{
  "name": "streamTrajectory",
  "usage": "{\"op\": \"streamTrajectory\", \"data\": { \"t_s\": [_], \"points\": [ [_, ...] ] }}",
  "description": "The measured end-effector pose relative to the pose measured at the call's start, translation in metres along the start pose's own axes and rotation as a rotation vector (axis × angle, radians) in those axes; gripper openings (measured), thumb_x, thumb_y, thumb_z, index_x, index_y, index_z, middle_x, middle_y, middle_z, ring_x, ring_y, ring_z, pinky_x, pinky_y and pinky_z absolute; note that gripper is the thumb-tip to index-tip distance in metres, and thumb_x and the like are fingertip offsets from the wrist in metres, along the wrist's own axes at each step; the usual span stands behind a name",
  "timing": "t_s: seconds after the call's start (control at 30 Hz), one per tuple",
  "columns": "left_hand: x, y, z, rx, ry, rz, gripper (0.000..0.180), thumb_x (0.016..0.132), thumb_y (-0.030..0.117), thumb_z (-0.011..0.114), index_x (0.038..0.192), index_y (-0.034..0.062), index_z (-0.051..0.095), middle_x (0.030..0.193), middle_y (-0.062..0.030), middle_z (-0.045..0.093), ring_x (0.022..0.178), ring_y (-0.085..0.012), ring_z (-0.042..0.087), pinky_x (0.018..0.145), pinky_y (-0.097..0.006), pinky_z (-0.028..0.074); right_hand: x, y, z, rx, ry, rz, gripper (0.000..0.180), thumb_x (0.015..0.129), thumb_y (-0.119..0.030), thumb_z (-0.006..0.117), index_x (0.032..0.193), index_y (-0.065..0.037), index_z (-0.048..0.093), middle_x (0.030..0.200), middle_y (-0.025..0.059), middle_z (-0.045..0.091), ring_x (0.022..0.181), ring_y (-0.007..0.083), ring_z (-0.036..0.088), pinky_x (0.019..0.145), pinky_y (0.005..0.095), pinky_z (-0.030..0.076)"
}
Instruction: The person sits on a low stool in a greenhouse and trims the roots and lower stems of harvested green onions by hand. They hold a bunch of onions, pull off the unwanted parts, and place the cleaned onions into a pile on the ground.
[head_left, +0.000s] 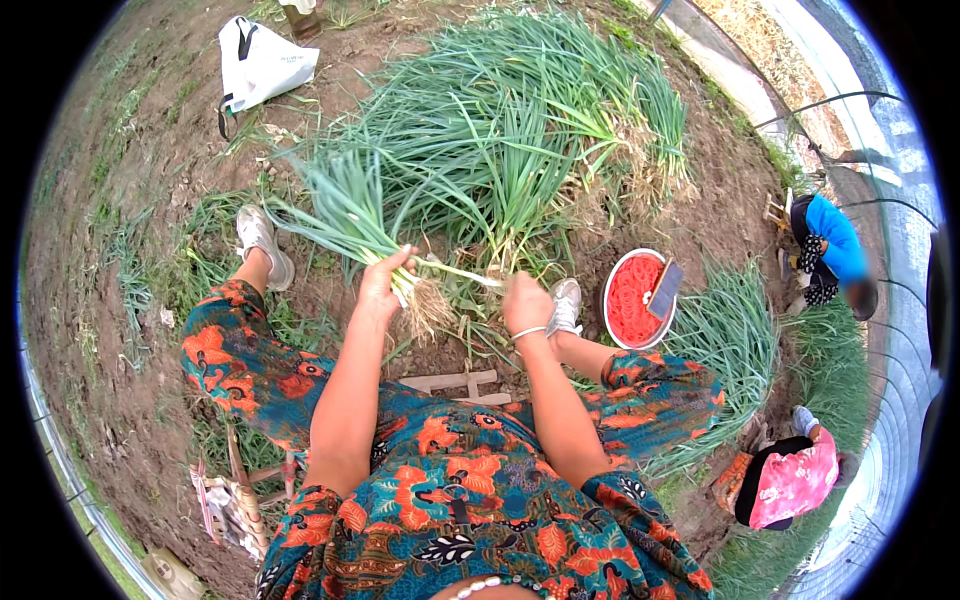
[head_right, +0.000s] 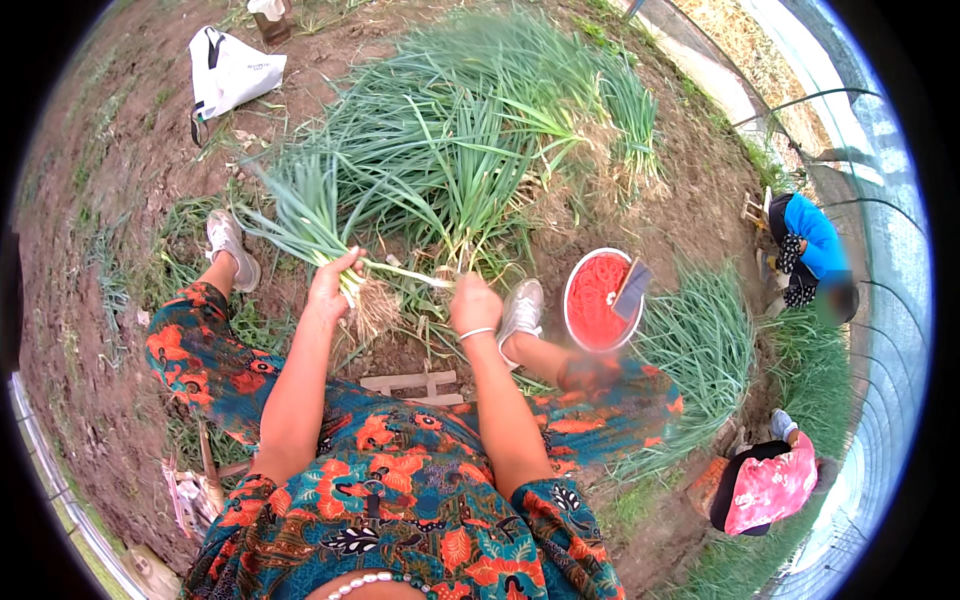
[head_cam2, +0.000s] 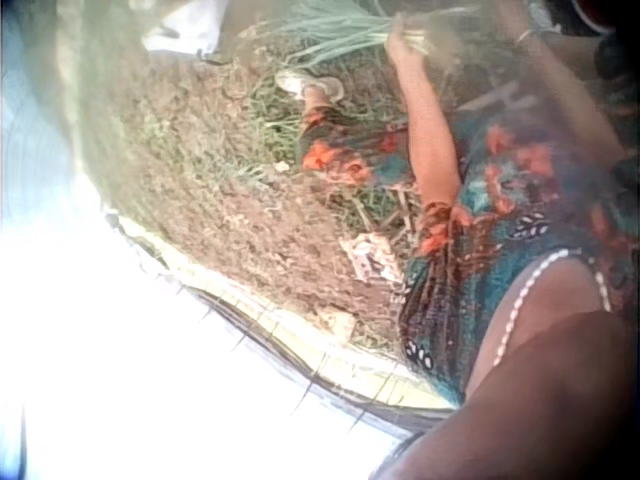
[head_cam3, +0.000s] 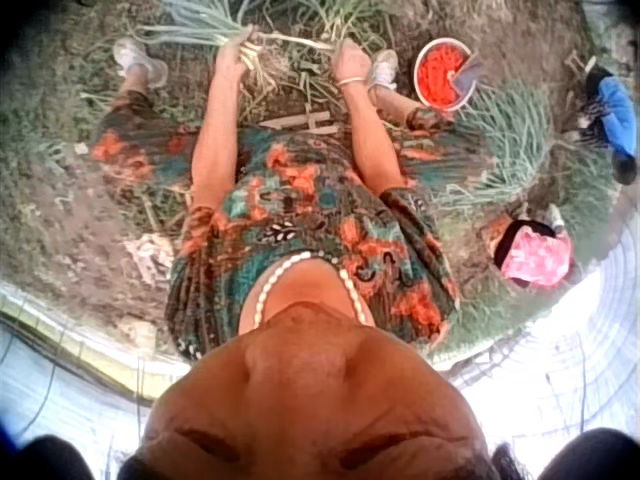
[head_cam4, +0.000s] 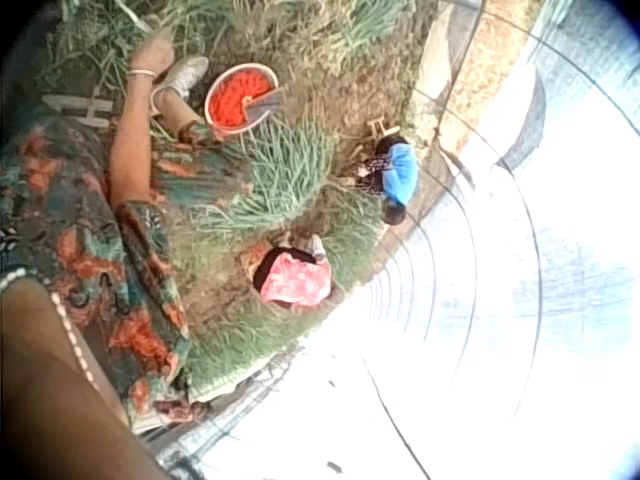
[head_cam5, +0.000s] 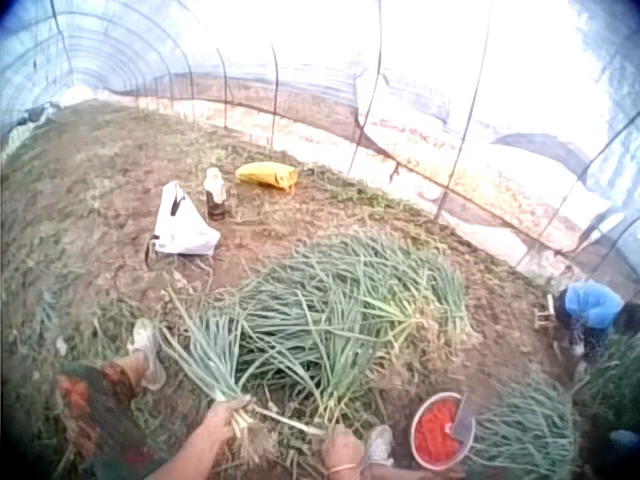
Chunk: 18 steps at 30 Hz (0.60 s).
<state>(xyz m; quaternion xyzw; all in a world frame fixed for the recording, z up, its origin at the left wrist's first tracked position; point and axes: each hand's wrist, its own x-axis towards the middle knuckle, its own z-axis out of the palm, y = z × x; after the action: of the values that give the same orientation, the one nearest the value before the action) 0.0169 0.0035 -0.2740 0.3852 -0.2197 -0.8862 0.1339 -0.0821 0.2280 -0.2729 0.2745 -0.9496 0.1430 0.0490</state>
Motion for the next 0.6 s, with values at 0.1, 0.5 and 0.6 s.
{"op": "streamTrajectory", "data": {
  "t_s": [0.1, 0.5, 0.6],
  "points": [
    [0.002, 0.002, 0.0, 0.011, -0.008, -0.018, 0.019, 0.08, 0.003, 0.067, 0.096, 0.0003, 0.057, 0.087, -0.0113, 0.065, 0.064, -0.0132, 0.06, 0.053, -0.026, 0.05, 0.013, 0.032, -0.003, -0.113, -0.369, 0.367, 0.023, 0.085, -0.024, 0.056, 0.093, -0.003, 0.058, 0.084, 0.0203, 0.065, 0.078, 0.0355, 0.064, 0.069, 0.0459, 0.05],
    [-0.01, -0.01, -0.001, 0.088, -0.134, -0.064, 0.036, 0.084, 0.004, 0.061, 0.118, -0.0004, 0.05, 0.1, -0.0127, 0.065, 0.068, -0.01, 0.059, 0.057, -0.022, 0.053, 0.036, -0.05, -0.052, 1.423, -0.325, 0.434, 0.023, 0.092, -0.021, 0.054, 0.097, -0.002, 0.068, 0.06, -0.006, 0.049, 0.045, 0.0004, 0.037, 0.04, 0.017, 0.026],
    [-0.01, -0.015, 0.002, 0.067, -0.145, -0.116, 0.036, 0.084, 0.005, 0.062, 0.118, -0.0005, 0.05, 0.1, -0.012, 0.064, 0.068, -0.0092, 0.058, 0.056, -0.022, 0.053, 0.051, -0.055, -0.063, 0.916, 0.127, 0.007, 0.02, 0.089, -0.019, 0.058, 0.092, -0.003, 0.069, 0.065, 0.0018, 0.057, 0.053, 0.0095, 0.05, 0.048, 0.0258, 0.04]
  ]
}}
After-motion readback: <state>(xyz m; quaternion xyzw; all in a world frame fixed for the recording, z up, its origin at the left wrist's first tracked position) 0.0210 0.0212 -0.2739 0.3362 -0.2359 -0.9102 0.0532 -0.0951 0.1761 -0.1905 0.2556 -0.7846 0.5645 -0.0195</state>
